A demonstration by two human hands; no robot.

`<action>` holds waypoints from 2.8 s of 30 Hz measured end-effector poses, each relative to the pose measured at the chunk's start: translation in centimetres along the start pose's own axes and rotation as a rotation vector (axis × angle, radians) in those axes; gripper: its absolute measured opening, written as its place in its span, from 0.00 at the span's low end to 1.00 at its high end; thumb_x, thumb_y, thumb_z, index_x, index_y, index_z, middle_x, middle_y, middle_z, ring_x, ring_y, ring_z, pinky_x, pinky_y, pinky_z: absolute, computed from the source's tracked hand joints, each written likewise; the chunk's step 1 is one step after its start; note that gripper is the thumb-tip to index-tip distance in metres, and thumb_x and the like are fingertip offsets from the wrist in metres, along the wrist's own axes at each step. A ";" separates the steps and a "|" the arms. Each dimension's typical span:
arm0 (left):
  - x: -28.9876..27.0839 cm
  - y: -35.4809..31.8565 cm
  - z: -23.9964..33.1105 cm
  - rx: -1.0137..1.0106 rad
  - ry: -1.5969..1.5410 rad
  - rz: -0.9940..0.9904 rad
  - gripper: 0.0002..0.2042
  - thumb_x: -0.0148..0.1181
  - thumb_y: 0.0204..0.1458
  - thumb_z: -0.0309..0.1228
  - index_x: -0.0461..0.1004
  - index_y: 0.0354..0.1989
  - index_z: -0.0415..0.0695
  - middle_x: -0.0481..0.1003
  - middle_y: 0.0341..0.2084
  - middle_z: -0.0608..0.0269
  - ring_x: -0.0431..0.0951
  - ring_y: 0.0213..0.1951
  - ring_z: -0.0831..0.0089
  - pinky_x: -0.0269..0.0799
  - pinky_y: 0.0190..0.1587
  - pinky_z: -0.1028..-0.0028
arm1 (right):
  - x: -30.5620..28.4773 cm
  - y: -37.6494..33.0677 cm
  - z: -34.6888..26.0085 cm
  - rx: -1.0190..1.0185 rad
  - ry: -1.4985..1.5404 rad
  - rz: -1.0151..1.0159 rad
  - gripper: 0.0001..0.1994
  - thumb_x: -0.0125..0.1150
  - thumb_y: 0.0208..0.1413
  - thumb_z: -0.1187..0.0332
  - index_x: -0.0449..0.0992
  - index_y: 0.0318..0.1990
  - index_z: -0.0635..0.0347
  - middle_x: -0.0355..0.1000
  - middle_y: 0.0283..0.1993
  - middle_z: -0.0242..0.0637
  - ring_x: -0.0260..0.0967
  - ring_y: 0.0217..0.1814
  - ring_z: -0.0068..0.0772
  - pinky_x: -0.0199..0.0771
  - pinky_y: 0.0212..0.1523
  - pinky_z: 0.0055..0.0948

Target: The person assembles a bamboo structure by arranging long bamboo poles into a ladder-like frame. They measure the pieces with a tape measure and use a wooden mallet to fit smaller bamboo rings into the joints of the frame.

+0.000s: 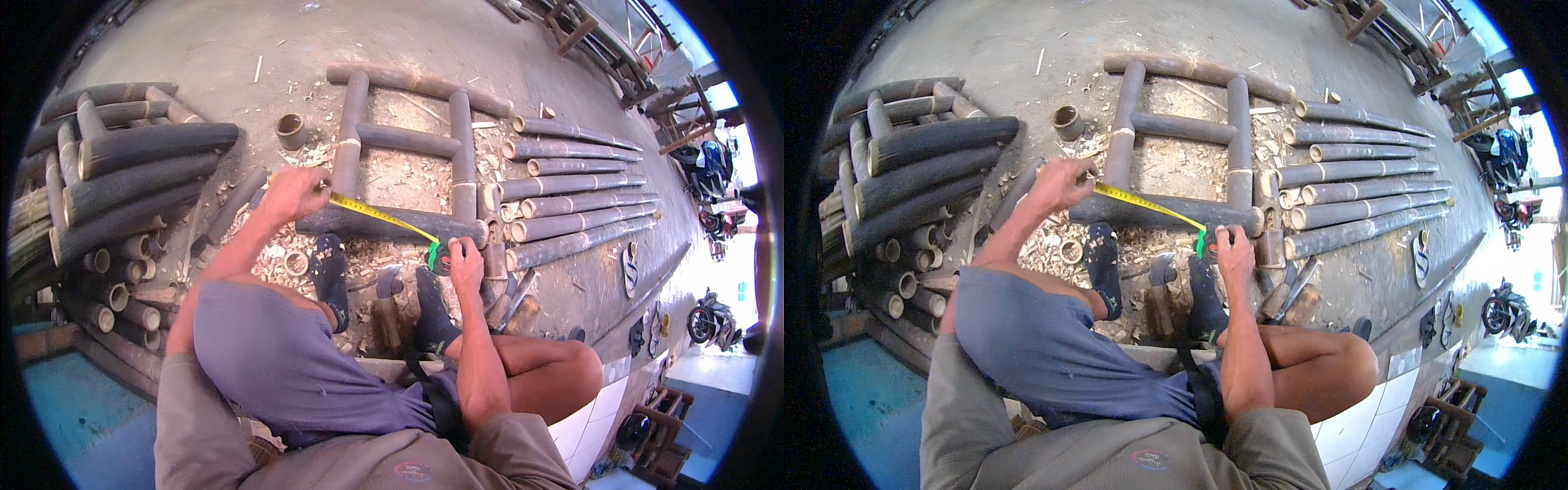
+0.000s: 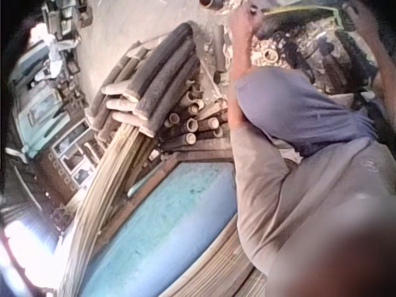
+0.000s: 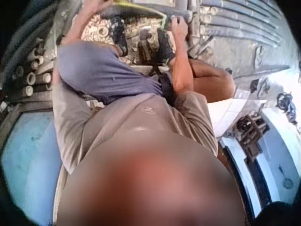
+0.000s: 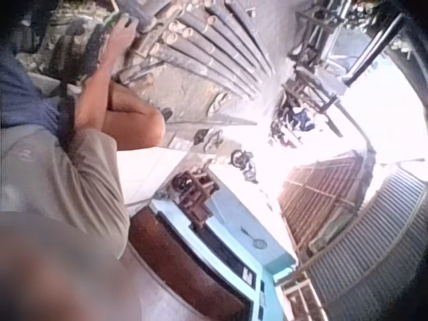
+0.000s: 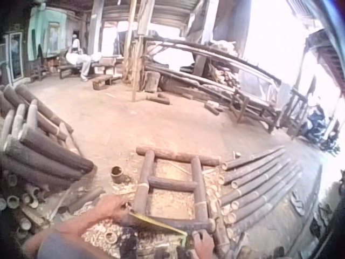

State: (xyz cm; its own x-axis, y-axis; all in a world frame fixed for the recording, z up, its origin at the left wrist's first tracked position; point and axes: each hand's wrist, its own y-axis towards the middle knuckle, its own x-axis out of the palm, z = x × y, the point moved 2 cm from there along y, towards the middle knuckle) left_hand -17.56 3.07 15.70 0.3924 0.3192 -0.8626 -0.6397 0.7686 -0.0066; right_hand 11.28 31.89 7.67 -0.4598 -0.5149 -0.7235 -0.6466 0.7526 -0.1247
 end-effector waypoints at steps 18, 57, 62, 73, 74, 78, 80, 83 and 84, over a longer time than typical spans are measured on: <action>-18.3 -5.5 9.7 0.113 -0.035 0.003 0.31 0.61 0.61 0.53 0.75 0.62 0.40 0.77 0.57 0.44 0.77 0.60 0.51 0.69 0.64 0.56 | 12.2 -10.0 -5.7 0.656 1.385 -1.055 0.22 0.50 0.68 0.39 0.79 0.40 0.46 0.75 0.29 0.26 0.74 0.27 0.29 0.76 0.29 0.36; 20.9 3.8 8.5 -0.062 -0.010 -0.120 0.22 0.51 0.63 0.38 0.73 0.64 0.43 0.70 0.65 0.53 0.67 0.67 0.53 0.59 0.71 0.53 | 5.3 -7.3 12.7 0.968 0.538 -0.314 0.22 0.51 0.60 0.44 0.78 0.35 0.55 0.70 0.31 0.30 0.68 0.33 0.30 0.66 0.33 0.40; 19.8 4.8 6.5 -0.017 0.246 -0.334 0.46 0.74 0.42 0.38 0.60 0.74 0.56 0.68 0.66 0.57 0.65 0.69 0.53 0.56 0.72 0.51 | 4.0 -7.6 13.9 0.918 0.151 -0.351 0.28 0.47 0.60 0.45 0.79 0.36 0.66 0.79 0.41 0.47 0.75 0.45 0.44 0.68 0.48 0.46; 19.8 2.9 8.6 -0.131 0.182 -0.305 0.47 0.73 0.43 0.54 0.62 0.73 0.51 0.68 0.63 0.51 0.60 0.70 0.50 0.42 0.75 0.40 | 1.8 -8.4 16.7 0.476 -0.461 -0.511 0.22 0.56 0.67 0.54 0.73 0.57 0.64 0.78 0.56 0.58 0.74 0.61 0.63 0.71 0.61 0.57; 20.0 2.7 9.1 -0.162 0.140 -0.225 0.46 0.71 0.45 0.56 0.63 0.72 0.50 0.68 0.63 0.51 0.60 0.70 0.49 0.40 0.75 0.39 | 1.7 -8.5 16.9 0.491 -0.459 -0.498 0.23 0.56 0.67 0.53 0.73 0.58 0.64 0.78 0.56 0.58 0.74 0.61 0.63 0.71 0.61 0.57; 21.5 2.5 11.2 -0.258 0.081 -0.056 0.37 0.60 0.56 0.60 0.68 0.69 0.48 0.67 0.64 0.50 0.58 0.70 0.46 0.34 0.74 0.36 | 1.4 -8.8 17.8 0.514 -0.462 -0.460 0.26 0.54 0.67 0.51 0.71 0.61 0.63 0.77 0.57 0.57 0.74 0.62 0.63 0.71 0.61 0.56; 22.1 2.8 11.6 -0.277 0.093 -0.045 0.35 0.58 0.59 0.58 0.68 0.69 0.50 0.67 0.63 0.51 0.58 0.69 0.48 0.36 0.73 0.34 | 1.4 -8.8 18.5 0.522 -0.462 -0.438 0.27 0.54 0.67 0.49 0.71 0.62 0.63 0.77 0.57 0.57 0.73 0.62 0.63 0.71 0.62 0.56; 22.5 2.8 11.5 -0.305 0.073 -0.047 0.33 0.57 0.61 0.57 0.68 0.69 0.52 0.66 0.65 0.52 0.56 0.70 0.47 0.33 0.73 0.34 | 1.6 -8.6 19.4 0.532 -0.459 -0.406 0.29 0.53 0.67 0.47 0.70 0.64 0.63 0.77 0.58 0.57 0.73 0.62 0.64 0.71 0.62 0.55; 22.5 2.9 11.4 -0.311 0.069 -0.052 0.33 0.57 0.60 0.57 0.69 0.69 0.52 0.66 0.65 0.52 0.56 0.70 0.47 0.33 0.73 0.34 | 1.8 -8.6 19.5 0.528 -0.460 -0.393 0.30 0.52 0.67 0.47 0.69 0.65 0.63 0.77 0.58 0.57 0.73 0.63 0.64 0.71 0.62 0.55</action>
State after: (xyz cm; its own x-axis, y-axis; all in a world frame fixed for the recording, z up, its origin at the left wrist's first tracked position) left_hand -3.05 18.79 2.07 0.3910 0.2377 -0.8892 -0.7956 0.5731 -0.1966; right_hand 27.92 32.49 -5.78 0.1134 -0.6484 -0.7528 -0.2825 0.7054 -0.6501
